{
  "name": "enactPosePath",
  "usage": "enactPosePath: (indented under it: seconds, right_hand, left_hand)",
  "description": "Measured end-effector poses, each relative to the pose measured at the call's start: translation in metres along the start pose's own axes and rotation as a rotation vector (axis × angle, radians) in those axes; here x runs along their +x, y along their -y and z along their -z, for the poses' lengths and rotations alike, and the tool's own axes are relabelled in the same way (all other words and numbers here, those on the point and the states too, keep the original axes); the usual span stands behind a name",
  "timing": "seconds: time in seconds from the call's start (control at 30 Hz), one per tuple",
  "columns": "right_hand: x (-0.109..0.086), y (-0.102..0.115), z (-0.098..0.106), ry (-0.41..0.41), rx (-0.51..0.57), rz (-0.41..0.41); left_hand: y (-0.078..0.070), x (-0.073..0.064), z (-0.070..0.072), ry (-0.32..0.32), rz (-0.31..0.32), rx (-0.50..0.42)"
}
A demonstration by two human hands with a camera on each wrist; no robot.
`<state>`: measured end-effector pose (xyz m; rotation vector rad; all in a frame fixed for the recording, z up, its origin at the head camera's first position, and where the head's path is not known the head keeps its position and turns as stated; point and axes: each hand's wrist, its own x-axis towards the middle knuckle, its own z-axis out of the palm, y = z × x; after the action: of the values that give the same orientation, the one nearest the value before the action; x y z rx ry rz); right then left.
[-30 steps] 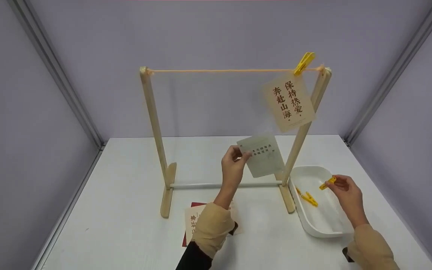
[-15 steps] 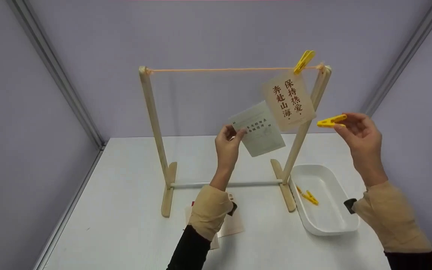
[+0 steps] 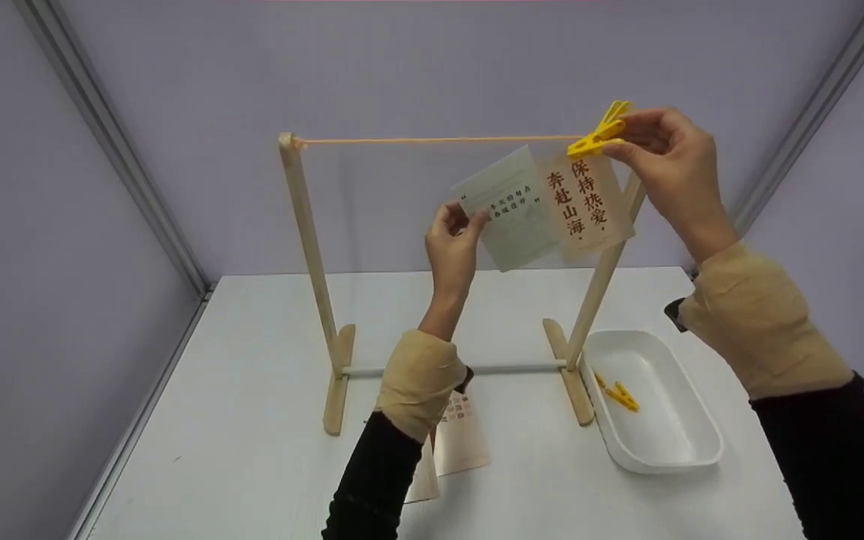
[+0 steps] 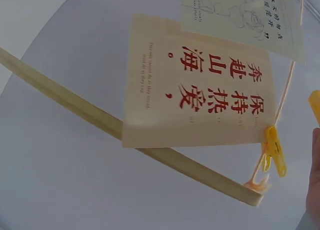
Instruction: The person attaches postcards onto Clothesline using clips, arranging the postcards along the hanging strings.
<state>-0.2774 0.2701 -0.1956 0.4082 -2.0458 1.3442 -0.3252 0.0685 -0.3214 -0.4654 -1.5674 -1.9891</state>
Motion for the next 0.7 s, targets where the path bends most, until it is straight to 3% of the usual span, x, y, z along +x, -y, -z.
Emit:
enactPosePath:
  seconds: [0.1,0.23,0.43,0.7]
  right_hand:
    - [0.014,0.008,-0.008,0.021,-0.139,0.020]
    - [0.027,0.015,-0.018,0.034,-0.240,0.027]
    - [0.035,0.018,-0.028,0.056,-0.301,-0.033]
    - [0.045,0.018,-0.033,0.069,-0.302,-0.072]
  left_hand:
    - [-0.001,0.005,-0.002,0.003,0.001,0.017]
    - [-0.002,0.010,-0.005,0.003,0.006,0.045]
    - [0.001,0.012,-0.009,0.002,0.025,0.055]
    - [0.001,0.014,-0.010,0.006,0.044,0.038]
